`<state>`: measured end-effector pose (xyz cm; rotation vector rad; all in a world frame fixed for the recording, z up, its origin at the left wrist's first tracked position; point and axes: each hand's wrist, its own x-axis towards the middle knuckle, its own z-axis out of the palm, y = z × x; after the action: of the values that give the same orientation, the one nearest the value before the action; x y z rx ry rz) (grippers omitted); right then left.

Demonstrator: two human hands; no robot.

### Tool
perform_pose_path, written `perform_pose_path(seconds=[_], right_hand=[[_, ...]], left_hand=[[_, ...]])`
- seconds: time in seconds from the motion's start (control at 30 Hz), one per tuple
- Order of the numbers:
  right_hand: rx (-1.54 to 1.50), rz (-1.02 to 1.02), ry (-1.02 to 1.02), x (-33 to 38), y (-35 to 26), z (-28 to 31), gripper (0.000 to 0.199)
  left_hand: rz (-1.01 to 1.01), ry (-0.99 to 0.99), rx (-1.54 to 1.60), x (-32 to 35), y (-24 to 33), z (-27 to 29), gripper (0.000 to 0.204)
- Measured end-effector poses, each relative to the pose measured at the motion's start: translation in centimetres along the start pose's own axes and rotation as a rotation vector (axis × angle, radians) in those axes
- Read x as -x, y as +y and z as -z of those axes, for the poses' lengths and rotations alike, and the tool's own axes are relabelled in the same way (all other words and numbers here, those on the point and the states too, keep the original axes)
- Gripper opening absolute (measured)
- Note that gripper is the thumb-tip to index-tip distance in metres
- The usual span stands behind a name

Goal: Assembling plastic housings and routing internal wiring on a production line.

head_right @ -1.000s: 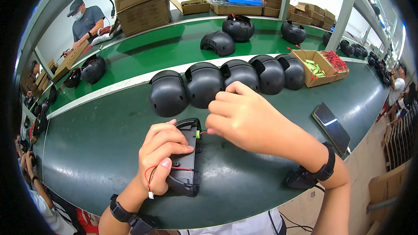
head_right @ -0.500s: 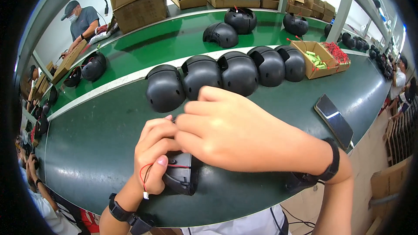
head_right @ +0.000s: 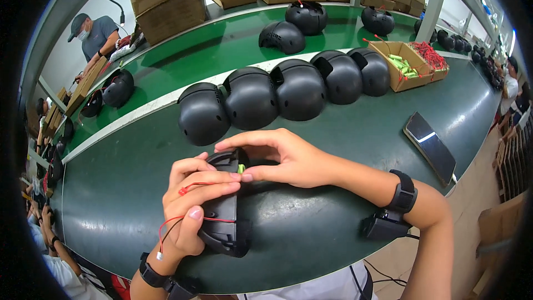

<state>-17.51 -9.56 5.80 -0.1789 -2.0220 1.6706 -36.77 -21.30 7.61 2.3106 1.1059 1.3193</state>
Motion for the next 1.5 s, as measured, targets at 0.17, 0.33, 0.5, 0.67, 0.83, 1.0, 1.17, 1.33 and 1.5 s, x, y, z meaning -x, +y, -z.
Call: perform_pose_path(seconds=[0.17, 0.33, 0.5, 0.67, 0.83, 1.0, 1.17, 1.33, 1.5], right_hand=[[-0.366, -0.06, 0.065, 0.1, 0.8, -1.0, 0.045], [-0.413, -0.02, 0.11, 0.2, 1.0, -1.5, 0.043], [-0.595, -0.168, 0.139, 0.2, 0.6, -1.7, 0.04], [-0.746, -0.24, 0.163, 0.4, 0.3, -2.1, 0.039], [-0.793, -0.26, 0.15, 0.8, 0.5, -2.2, 0.042], [-0.731, -0.249, 0.149, 0.8, 0.2, -2.2, 0.043], [-0.596, -0.224, 0.148, 0.5, -0.1, -1.2, 0.044], [-0.096, -0.126, -0.028, -4.7, -4.2, 8.0, 0.052], [1.263, -0.281, 0.439, -12.2, -4.0, 23.2, 0.07]], left_hand=[[0.051, 0.039, -0.087, 0.0, 0.4, -0.2, 0.045], [0.065, 0.055, -0.149, -0.1, 0.7, -0.4, 0.045], [0.067, 0.036, -0.124, -0.1, 0.6, -0.3, 0.047], [0.078, 0.06, -0.131, -0.3, 0.9, -0.5, 0.048], [0.052, 0.017, -0.145, -0.4, 1.0, -0.4, 0.048], [0.023, -0.052, -0.13, -0.7, 0.9, -0.2, 0.047], [0.029, -0.029, -0.081, -0.7, 0.7, -0.6, 0.045], [0.062, -0.049, -0.098, -0.6, 0.9, -0.5, 0.043], [0.016, -0.048, -0.073, -0.8, 0.7, -1.1, 0.041]])
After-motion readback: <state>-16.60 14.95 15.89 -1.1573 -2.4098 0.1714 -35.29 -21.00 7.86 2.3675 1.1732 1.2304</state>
